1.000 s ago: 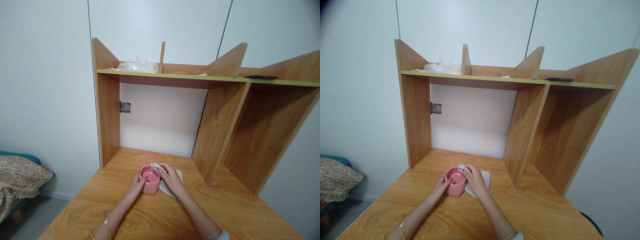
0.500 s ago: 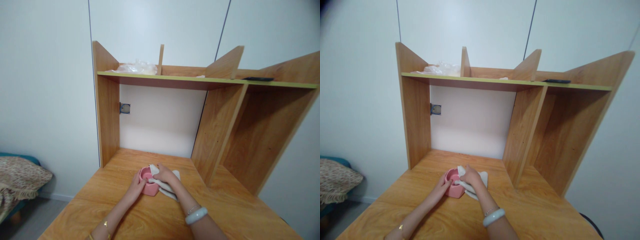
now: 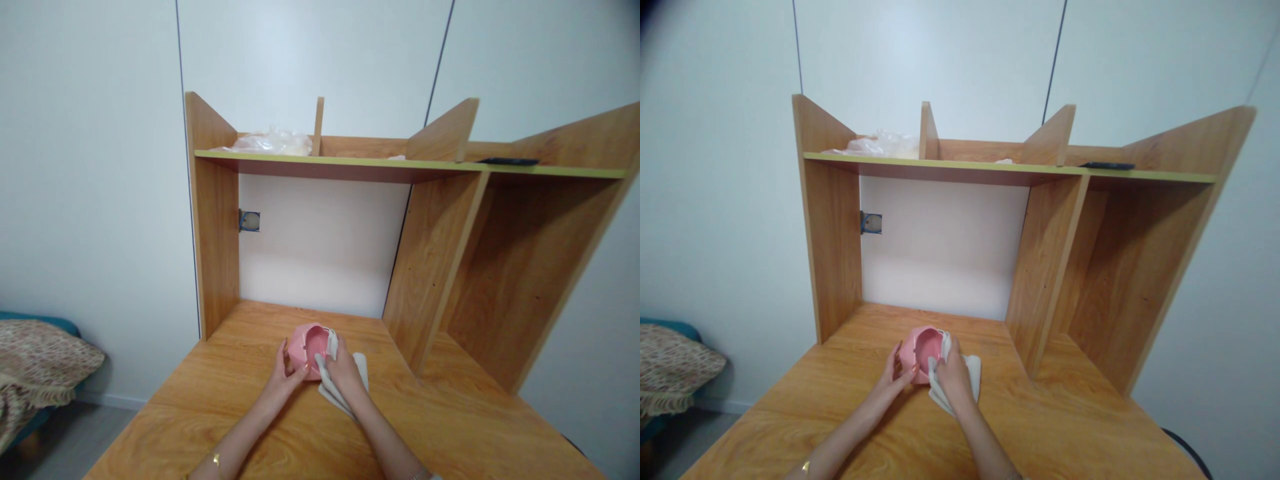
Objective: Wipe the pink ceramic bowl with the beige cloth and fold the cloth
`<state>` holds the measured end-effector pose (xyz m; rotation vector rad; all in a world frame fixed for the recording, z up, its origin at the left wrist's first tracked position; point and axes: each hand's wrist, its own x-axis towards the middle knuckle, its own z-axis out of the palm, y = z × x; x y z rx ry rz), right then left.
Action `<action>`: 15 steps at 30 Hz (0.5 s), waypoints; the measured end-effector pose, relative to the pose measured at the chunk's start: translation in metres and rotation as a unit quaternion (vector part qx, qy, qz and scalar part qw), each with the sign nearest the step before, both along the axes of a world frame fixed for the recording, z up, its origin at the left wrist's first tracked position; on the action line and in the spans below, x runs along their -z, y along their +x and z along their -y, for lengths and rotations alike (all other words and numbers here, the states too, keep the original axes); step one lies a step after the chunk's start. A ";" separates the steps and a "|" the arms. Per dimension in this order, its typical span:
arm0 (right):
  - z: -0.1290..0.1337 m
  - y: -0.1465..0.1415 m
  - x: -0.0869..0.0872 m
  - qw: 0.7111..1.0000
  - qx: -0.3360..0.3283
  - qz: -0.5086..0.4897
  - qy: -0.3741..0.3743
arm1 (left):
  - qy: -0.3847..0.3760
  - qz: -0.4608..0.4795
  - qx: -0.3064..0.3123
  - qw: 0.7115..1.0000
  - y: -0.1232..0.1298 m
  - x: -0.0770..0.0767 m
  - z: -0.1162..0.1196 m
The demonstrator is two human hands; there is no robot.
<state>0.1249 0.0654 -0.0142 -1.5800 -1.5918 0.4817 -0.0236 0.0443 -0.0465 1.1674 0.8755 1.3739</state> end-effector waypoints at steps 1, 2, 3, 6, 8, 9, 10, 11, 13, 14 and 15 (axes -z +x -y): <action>0.002 0.000 0.003 0.999 0.003 -0.033 0.011 | 0.008 0.006 0.017 1.000 0.003 -0.003 0.004; 0.005 -0.001 0.006 0.998 0.002 -0.057 0.016 | 0.021 -0.003 0.036 0.999 0.007 -0.007 0.009; 0.008 -0.002 0.008 0.997 -0.001 -0.077 0.020 | 0.032 -0.020 0.047 0.998 0.009 -0.012 0.013; 0.016 -0.005 0.014 0.992 -0.015 -0.124 0.025 | 0.055 -0.046 0.003 0.997 0.016 -0.023 0.026; 0.019 -0.007 0.017 0.989 -0.018 -0.146 0.023 | 0.057 -0.063 -0.037 0.996 0.018 -0.027 0.031; 0.019 -0.007 0.018 0.988 -0.016 -0.152 0.021 | 0.057 -0.073 -0.055 0.994 0.019 -0.029 0.032; 0.019 -0.007 0.018 0.987 -0.013 -0.156 0.019 | 0.058 -0.083 -0.071 0.992 0.020 -0.029 0.032; 0.018 -0.007 0.019 0.987 -0.009 -0.159 0.019 | 0.062 -0.091 -0.082 0.991 0.020 -0.030 0.032; 0.017 -0.005 0.020 0.987 -0.005 -0.159 0.018 | 0.071 -0.098 -0.084 0.989 0.020 -0.029 0.031; 0.016 -0.003 0.020 0.987 -0.004 -0.157 0.015 | 0.072 -0.097 -0.077 0.990 0.020 -0.029 0.031; 0.015 -0.002 0.020 0.988 -0.002 -0.153 0.012 | 0.070 -0.095 -0.068 0.991 0.020 -0.028 0.030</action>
